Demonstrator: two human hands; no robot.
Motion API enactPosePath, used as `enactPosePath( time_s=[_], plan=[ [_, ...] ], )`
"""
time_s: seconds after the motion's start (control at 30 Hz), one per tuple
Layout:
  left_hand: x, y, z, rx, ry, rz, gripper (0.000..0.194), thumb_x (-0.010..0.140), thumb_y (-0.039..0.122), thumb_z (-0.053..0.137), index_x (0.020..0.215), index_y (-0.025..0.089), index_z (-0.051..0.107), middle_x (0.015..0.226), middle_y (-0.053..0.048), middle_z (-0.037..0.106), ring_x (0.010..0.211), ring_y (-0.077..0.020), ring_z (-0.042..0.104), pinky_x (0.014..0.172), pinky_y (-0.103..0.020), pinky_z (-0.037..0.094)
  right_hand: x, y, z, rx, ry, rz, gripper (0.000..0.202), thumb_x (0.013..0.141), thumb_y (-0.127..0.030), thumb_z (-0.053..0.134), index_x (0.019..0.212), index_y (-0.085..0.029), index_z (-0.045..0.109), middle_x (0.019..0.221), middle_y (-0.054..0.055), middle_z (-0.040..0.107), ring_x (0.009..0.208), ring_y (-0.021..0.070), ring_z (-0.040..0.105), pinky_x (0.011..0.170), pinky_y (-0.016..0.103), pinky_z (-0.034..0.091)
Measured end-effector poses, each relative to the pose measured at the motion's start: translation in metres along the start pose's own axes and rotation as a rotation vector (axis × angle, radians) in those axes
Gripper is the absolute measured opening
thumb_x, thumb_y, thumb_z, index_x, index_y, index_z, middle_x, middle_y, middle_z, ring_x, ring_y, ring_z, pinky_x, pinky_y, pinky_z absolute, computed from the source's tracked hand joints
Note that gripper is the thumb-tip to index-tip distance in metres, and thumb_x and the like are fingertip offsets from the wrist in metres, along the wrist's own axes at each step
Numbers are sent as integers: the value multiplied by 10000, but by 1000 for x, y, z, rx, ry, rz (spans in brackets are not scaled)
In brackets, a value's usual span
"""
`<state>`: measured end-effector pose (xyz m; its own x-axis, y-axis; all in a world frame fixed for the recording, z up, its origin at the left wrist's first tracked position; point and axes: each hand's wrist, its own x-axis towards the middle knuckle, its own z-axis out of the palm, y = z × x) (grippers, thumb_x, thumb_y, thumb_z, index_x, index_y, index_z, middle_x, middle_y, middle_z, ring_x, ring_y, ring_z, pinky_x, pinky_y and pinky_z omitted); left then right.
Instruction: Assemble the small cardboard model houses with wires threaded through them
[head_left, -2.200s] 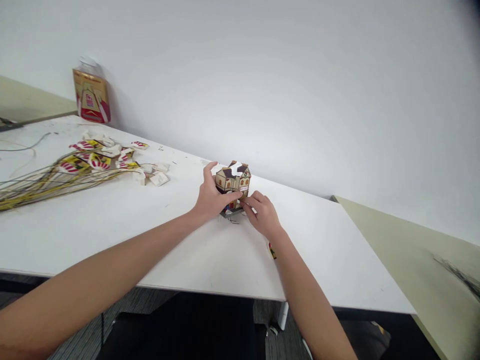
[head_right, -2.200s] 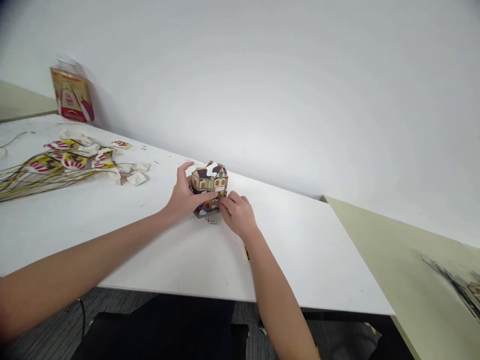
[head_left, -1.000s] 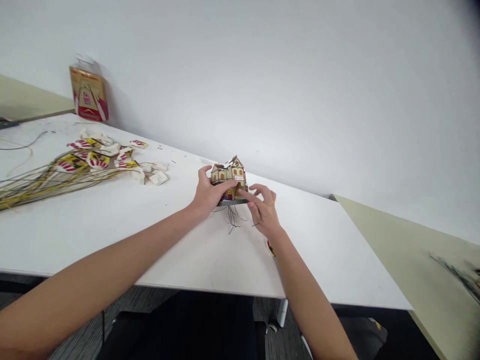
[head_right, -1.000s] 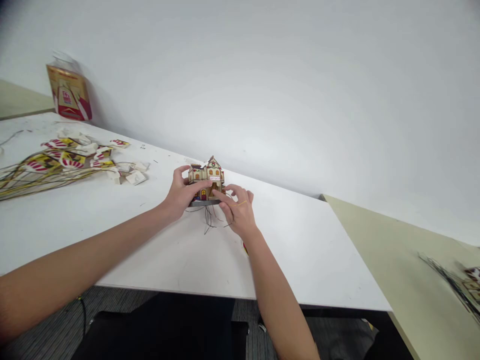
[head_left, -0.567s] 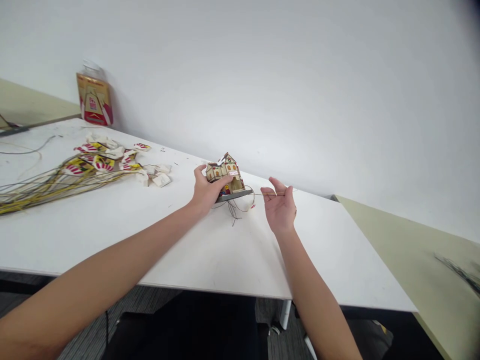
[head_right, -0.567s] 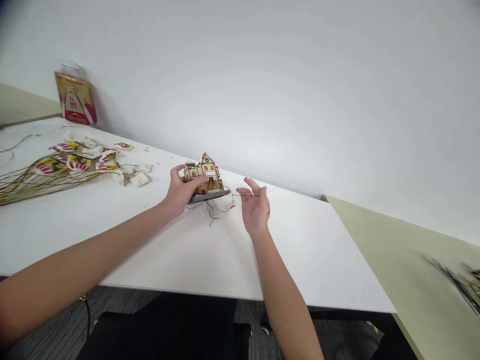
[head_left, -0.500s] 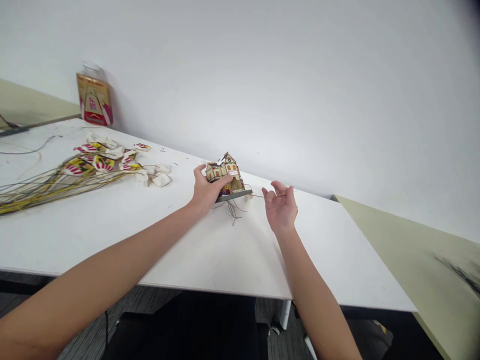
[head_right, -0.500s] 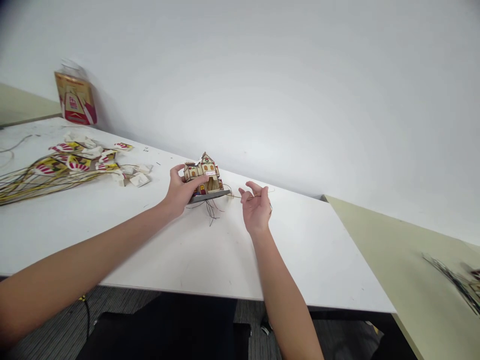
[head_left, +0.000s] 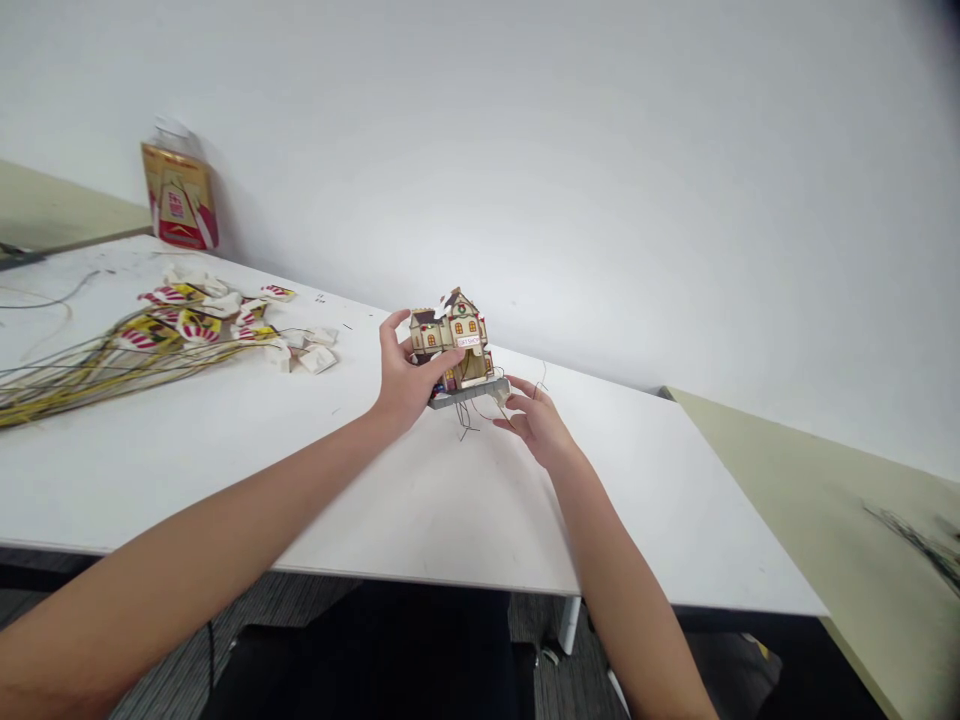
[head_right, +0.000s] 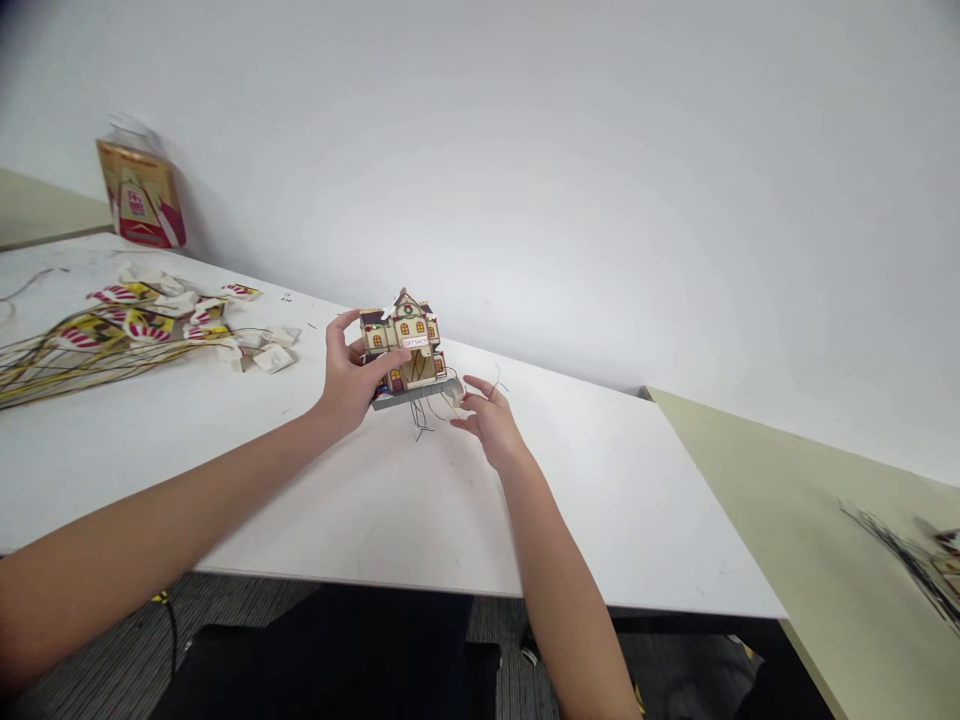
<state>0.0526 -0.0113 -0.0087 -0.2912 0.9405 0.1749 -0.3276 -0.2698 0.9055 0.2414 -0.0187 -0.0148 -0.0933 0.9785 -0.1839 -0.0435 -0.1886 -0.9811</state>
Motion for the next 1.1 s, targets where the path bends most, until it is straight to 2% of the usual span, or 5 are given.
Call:
enactPosePath(
  time_s=[0.13, 0.5, 0.77, 0.9, 1.1],
  plan=[
    [2, 0, -1, -30, 18, -30, 873, 561, 317, 814, 1264, 297, 296, 1036, -43, 635, 943, -256, 660, 743, -423, 594, -8, -8, 7, -1, -138, 30, 429, 629, -167, 647, 1053, -234, 635, 1001, 38, 677, 742, 114, 598, 768, 355, 562],
    [7, -5, -4, 19, 53, -10, 882, 550, 314, 823, 1267, 283, 310, 1042, -56, 629, 968, -260, 649, 754, -415, 589, -9, -10, -1, 42, -142, 51, 268, 678, -329, 735, 907, -222, 647, 756, -77, 601, 409, -15, 213, 759, 310, 538],
    [6, -4, -5, 89, 73, 18, 868, 541, 315, 828, 1254, 285, 333, 982, -30, 632, 923, -238, 658, 747, -393, 582, -4, -7, -2, 149, -54, 32, 292, 672, -448, 741, 861, -242, 657, 1009, -19, 640, 411, -11, 186, 709, 335, 569],
    [5, -7, -6, 154, 58, 24, 887, 552, 344, 825, 1277, 288, 317, 1014, -38, 629, 929, -232, 651, 760, -392, 571, -6, -9, -1, 156, -7, 8, 272, 668, -418, 747, 827, -230, 630, 897, -39, 635, 407, -13, 173, 710, 333, 567],
    [4, -13, -6, 243, 16, 0, 957, 532, 360, 843, 1316, 271, 301, 1064, -63, 623, 955, -244, 645, 806, -409, 548, -6, -5, 8, 33, 14, -121, 419, 585, -412, 793, 918, -220, 627, 771, -40, 579, 578, 63, 494, 635, 269, 528]
  ],
)
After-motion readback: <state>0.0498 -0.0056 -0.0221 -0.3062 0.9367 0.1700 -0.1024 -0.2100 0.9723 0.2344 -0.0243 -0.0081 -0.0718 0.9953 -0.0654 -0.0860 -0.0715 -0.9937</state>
